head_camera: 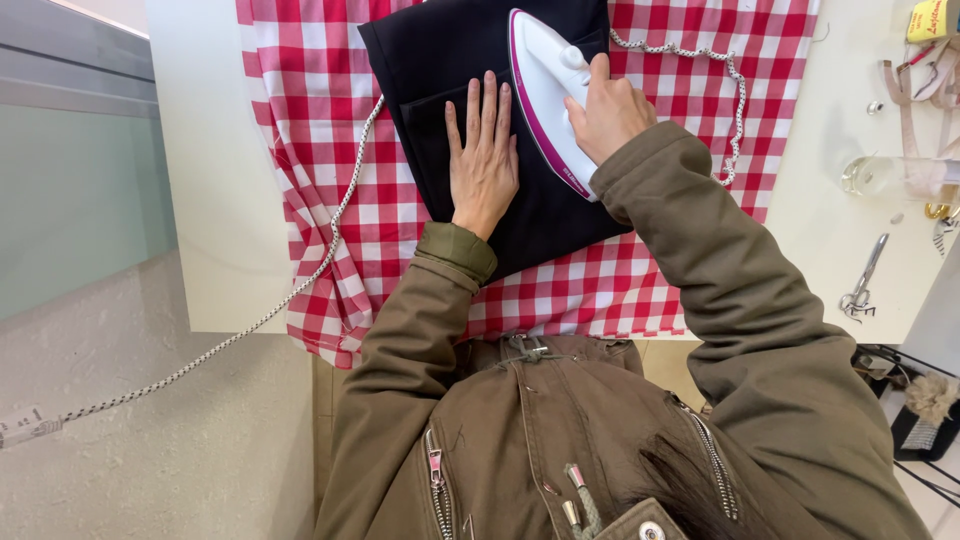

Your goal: Ironing a folded piece of black leather on a checkered work surface.

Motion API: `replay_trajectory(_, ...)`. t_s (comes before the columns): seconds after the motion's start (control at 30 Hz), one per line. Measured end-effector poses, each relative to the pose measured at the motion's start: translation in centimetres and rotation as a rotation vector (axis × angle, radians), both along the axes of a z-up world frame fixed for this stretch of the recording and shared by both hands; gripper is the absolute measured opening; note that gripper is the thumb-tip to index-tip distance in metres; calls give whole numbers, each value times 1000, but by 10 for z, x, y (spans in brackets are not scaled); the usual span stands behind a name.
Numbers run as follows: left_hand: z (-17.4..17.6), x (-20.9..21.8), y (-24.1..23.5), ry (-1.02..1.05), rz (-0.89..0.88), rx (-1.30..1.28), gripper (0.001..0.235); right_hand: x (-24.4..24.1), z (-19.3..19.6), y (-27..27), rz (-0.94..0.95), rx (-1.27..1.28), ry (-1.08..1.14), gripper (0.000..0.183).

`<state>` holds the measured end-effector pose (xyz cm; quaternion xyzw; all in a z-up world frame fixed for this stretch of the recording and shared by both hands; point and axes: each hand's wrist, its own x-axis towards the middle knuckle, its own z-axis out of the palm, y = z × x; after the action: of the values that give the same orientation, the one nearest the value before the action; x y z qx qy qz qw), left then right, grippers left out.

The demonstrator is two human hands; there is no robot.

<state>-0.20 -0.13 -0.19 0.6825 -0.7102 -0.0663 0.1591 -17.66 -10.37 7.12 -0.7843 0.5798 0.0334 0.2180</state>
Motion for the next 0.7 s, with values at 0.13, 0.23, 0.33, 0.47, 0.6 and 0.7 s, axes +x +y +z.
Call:
replay_trajectory(0.13,0,0,0,-3,2,2,64,1,2,0,9,-24,3,42)
replay_trajectory(0.23,0,0,0,-2,-2,8,64,4,6,-1,2,-20,20,42)
replay_trajectory(0.33,-2,0,-1,-2,-3,4,64,4,7,-4,-3,-4,21,43)
replay_trajectory(0.47,1,-1,1,-3,-24,9,65,-7,7,-7,-16,-54,2,44)
replay_trajectory(0.6,-1,1,-1,-12,-4,4,65,-31,36,2,8,-209,-75,45)
replay_trajectory(0.7,-4,1,3,2,-11,-8,65,-38,44,20,39,-193,-41,44)
